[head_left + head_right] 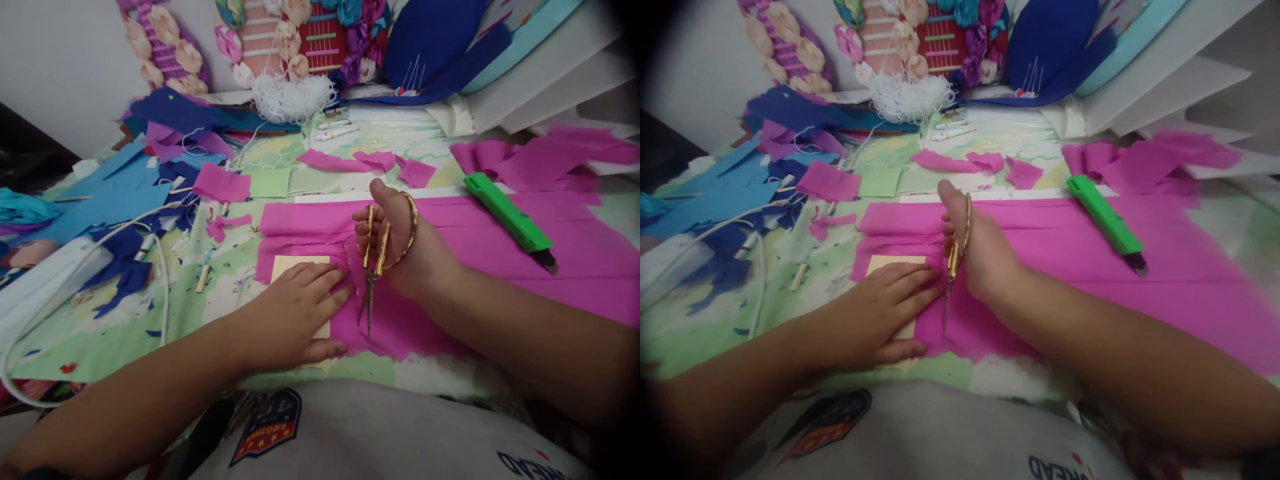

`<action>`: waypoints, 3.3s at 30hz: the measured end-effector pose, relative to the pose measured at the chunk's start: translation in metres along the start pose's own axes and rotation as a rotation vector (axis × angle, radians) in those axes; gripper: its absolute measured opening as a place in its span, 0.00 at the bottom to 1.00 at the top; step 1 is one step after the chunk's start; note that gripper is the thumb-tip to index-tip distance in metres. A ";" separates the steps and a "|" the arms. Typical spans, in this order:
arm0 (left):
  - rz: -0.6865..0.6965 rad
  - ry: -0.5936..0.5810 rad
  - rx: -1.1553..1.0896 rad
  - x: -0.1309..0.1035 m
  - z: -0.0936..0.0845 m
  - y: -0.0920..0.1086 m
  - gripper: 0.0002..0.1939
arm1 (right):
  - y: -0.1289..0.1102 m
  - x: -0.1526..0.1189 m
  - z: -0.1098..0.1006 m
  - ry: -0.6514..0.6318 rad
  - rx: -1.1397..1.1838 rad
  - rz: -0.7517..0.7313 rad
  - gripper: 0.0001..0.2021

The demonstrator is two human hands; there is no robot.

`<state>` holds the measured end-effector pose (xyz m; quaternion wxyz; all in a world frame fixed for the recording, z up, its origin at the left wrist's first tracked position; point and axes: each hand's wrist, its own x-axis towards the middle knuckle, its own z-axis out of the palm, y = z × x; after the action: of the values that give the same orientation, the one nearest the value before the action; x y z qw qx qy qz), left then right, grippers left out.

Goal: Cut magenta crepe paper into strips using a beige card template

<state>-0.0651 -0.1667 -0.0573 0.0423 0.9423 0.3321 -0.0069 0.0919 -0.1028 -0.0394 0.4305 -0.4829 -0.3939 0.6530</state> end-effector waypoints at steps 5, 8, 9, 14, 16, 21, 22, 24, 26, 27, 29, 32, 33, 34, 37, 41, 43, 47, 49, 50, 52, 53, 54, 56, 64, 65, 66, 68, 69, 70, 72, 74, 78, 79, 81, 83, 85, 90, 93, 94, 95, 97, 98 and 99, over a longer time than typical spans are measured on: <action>0.006 0.009 0.002 -0.002 -0.001 0.001 0.32 | -0.002 -0.002 0.001 -0.016 0.204 0.064 0.19; 0.008 0.005 -0.005 -0.002 -0.001 0.001 0.32 | -0.002 -0.002 -0.001 -0.032 0.217 0.063 0.17; 0.008 0.005 -0.009 -0.003 -0.001 0.001 0.32 | -0.003 -0.002 -0.001 -0.031 0.218 0.065 0.17; 0.007 0.016 -0.010 -0.003 0.000 0.001 0.31 | -0.004 -0.003 -0.004 0.010 0.213 0.103 0.17; 0.009 0.015 -0.008 -0.003 0.000 0.001 0.31 | -0.004 -0.004 -0.003 0.009 0.206 0.110 0.17; 0.007 0.010 0.003 -0.003 0.000 0.001 0.32 | -0.002 -0.006 -0.001 -0.019 0.152 0.130 0.17; 0.005 0.015 0.006 -0.003 0.000 0.001 0.32 | -0.002 -0.006 0.000 -0.025 0.146 0.135 0.18; 0.010 0.026 0.009 -0.002 0.001 0.000 0.32 | 0.000 -0.007 0.001 -0.032 0.145 0.145 0.18; 0.014 0.036 0.011 -0.002 0.001 0.001 0.31 | 0.003 -0.007 0.001 -0.048 0.150 0.163 0.18; 0.014 0.040 0.013 -0.001 0.001 0.001 0.31 | 0.005 -0.007 0.002 -0.057 0.145 0.168 0.18; 0.017 0.047 0.015 -0.001 0.001 0.001 0.30 | 0.009 -0.008 0.003 -0.074 0.114 0.144 0.18; 0.023 0.038 0.009 -0.001 0.000 0.000 0.30 | 0.015 -0.010 0.005 -0.104 0.040 0.053 0.17; 0.024 0.031 0.007 -0.001 0.000 0.000 0.30 | 0.017 -0.011 0.006 -0.108 0.022 0.028 0.16; 0.026 0.029 0.005 0.000 0.000 0.000 0.30 | 0.018 -0.011 0.006 -0.107 0.006 0.011 0.16; 0.037 0.046 0.004 0.000 0.001 -0.001 0.30 | 0.019 -0.013 0.006 -0.094 -0.041 -0.009 0.16; 0.030 0.061 0.004 -0.001 0.002 -0.001 0.30 | 0.021 -0.016 0.005 -0.083 -0.088 -0.045 0.17; 0.017 0.044 0.000 -0.001 0.002 0.000 0.29 | 0.022 -0.018 0.004 -0.067 -0.087 -0.071 0.17; 0.010 0.016 -0.005 -0.001 0.002 0.000 0.30 | 0.024 -0.019 0.004 -0.029 -0.075 -0.070 0.18; 0.011 0.019 0.001 -0.001 0.002 -0.001 0.31 | 0.024 -0.018 0.005 -0.022 -0.067 -0.056 0.18; 0.014 0.021 0.002 -0.001 0.002 -0.001 0.31 | 0.023 -0.018 0.005 -0.021 -0.054 -0.049 0.18; 0.014 0.025 -0.003 -0.001 0.001 -0.001 0.31 | 0.020 -0.016 0.005 -0.019 -0.004 -0.028 0.18; 0.012 0.026 -0.007 -0.001 0.001 -0.001 0.30 | 0.018 -0.015 0.005 -0.016 0.033 -0.013 0.18; 0.009 0.028 -0.011 -0.001 0.000 -0.001 0.30 | 0.015 -0.014 0.005 -0.012 0.072 0.010 0.19; 0.008 0.039 -0.018 -0.002 -0.001 0.001 0.31 | 0.006 -0.012 0.005 -0.006 0.144 0.099 0.20; 0.023 0.034 -0.007 -0.003 -0.008 0.007 0.29 | -0.026 -0.012 -0.006 -0.235 0.344 0.068 0.28; 0.001 0.028 0.002 -0.003 -0.010 0.007 0.27 | -0.029 -0.011 -0.009 -0.242 0.344 0.002 0.27; -0.022 0.016 0.011 -0.004 -0.014 0.007 0.24 | -0.033 -0.009 -0.012 -0.230 0.333 -0.061 0.26; -0.067 -0.021 0.030 -0.007 -0.021 0.005 0.20 | -0.041 -0.004 -0.018 -0.174 0.261 -0.162 0.23; -0.088 -0.041 0.041 -0.009 -0.024 0.004 0.19 | -0.044 -0.001 -0.021 -0.142 0.194 -0.200 0.22; -0.109 -0.057 0.054 -0.011 -0.027 0.003 0.18 | -0.047 0.001 -0.023 -0.107 0.098 -0.233 0.21; -0.157 -0.076 0.088 -0.015 -0.029 0.000 0.17 | -0.051 0.005 -0.026 -0.066 -0.182 -0.303 0.20; -0.210 -0.088 0.124 -0.020 -0.030 -0.003 0.16 | -0.051 0.008 -0.026 -0.102 -0.562 -0.404 0.19; -0.236 -0.075 0.166 -0.026 -0.031 0.002 0.15 | -0.041 0.021 -0.017 -0.136 -1.364 -0.608 0.21; -0.213 -0.054 0.156 -0.026 -0.031 0.005 0.15 | -0.039 0.027 -0.012 -0.111 -1.504 -0.614 0.22; -0.157 0.003 0.121 -0.022 -0.031 0.011 0.14 | -0.034 0.041 -0.001 -0.082 -1.680 -0.619 0.25; -0.120 0.060 0.105 -0.016 -0.027 0.016 0.14 | -0.029 0.055 0.012 -0.104 -1.746 -0.675 0.31; -0.122 0.122 0.123 -0.009 -0.019 0.017 0.24 | -0.024 0.068 0.023 -0.150 -1.764 -0.760 0.35; -0.218 0.076 0.004 -0.002 0.001 0.007 0.38 | -0.014 0.087 0.039 -0.243 -1.809 -0.788 0.36; -0.203 -0.018 -0.095 -0.002 0.004 0.005 0.39 | -0.013 0.093 0.040 -0.244 -1.826 -0.717 0.38; -0.201 -0.035 -0.114 -0.002 0.003 0.005 0.40 | -0.013 0.094 0.040 -0.244 -1.834 -0.703 0.39; -0.198 -0.044 -0.127 -0.002 0.003 0.005 0.40 | -0.013 0.096 0.040 -0.247 -1.843 -0.697 0.39; -0.195 -0.048 -0.146 -0.003 0.002 0.005 0.41 | -0.014 0.098 0.040 -0.252 -1.859 -0.702 0.38; -0.193 -0.045 -0.154 -0.003 0.002 0.005 0.41 | -0.014 0.099 0.041 -0.254 -1.865 -0.704 0.37; -0.190 -0.042 -0.162 -0.004 0.002 0.005 0.41 | -0.014 0.100 0.041 -0.254 -1.868 -0.701 0.37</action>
<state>-0.0646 -0.1731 -0.0592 0.1244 0.8997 0.4185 -0.0037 0.0383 -0.0079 -0.0459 0.0020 -0.4105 -0.9112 -0.0345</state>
